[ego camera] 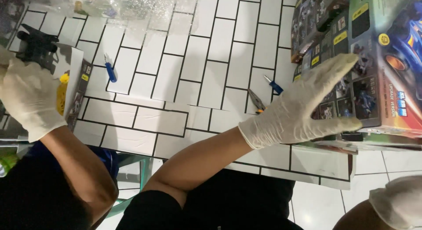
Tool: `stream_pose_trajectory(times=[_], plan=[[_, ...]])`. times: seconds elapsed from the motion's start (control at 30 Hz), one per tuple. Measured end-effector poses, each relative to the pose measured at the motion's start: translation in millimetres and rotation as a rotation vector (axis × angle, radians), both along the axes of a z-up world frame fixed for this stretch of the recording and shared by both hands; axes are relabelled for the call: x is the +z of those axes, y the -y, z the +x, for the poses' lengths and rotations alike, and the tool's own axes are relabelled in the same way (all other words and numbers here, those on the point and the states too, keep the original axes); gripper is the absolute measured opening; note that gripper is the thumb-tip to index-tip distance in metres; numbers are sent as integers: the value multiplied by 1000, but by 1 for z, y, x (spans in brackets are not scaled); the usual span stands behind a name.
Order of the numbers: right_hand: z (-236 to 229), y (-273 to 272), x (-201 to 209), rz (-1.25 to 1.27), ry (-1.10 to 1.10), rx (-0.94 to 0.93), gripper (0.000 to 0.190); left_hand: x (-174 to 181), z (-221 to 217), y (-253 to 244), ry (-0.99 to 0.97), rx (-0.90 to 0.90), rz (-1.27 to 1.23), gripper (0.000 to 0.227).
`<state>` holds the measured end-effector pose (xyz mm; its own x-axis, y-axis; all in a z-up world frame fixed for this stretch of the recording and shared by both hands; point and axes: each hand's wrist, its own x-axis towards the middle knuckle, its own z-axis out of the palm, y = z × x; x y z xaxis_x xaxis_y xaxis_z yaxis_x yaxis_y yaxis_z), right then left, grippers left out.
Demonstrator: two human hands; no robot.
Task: Assembling a model toy car from a kit and then placing it into a box with bubble wrap.
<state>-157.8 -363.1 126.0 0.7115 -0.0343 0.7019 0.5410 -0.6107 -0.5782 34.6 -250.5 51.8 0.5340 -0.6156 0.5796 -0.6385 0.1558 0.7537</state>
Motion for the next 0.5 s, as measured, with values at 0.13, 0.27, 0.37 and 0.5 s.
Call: stream_pose_trajectory(times=[0.13,0.27,0.37,0.5], plan=[[27,-20,-4,-13,8,15,21,3,35,-47,-86,124,-75,65],[79,-62,-15,-28,15,15,22,-3,88,-103,-168,624,-91,59],[134,-113,-32,-93,-185,179,19,-25,135,-154,-442,856,-319,60],[213,-172,-80,-373,-874,341,41,-94,221,-238,-618,1275,-542,77]])
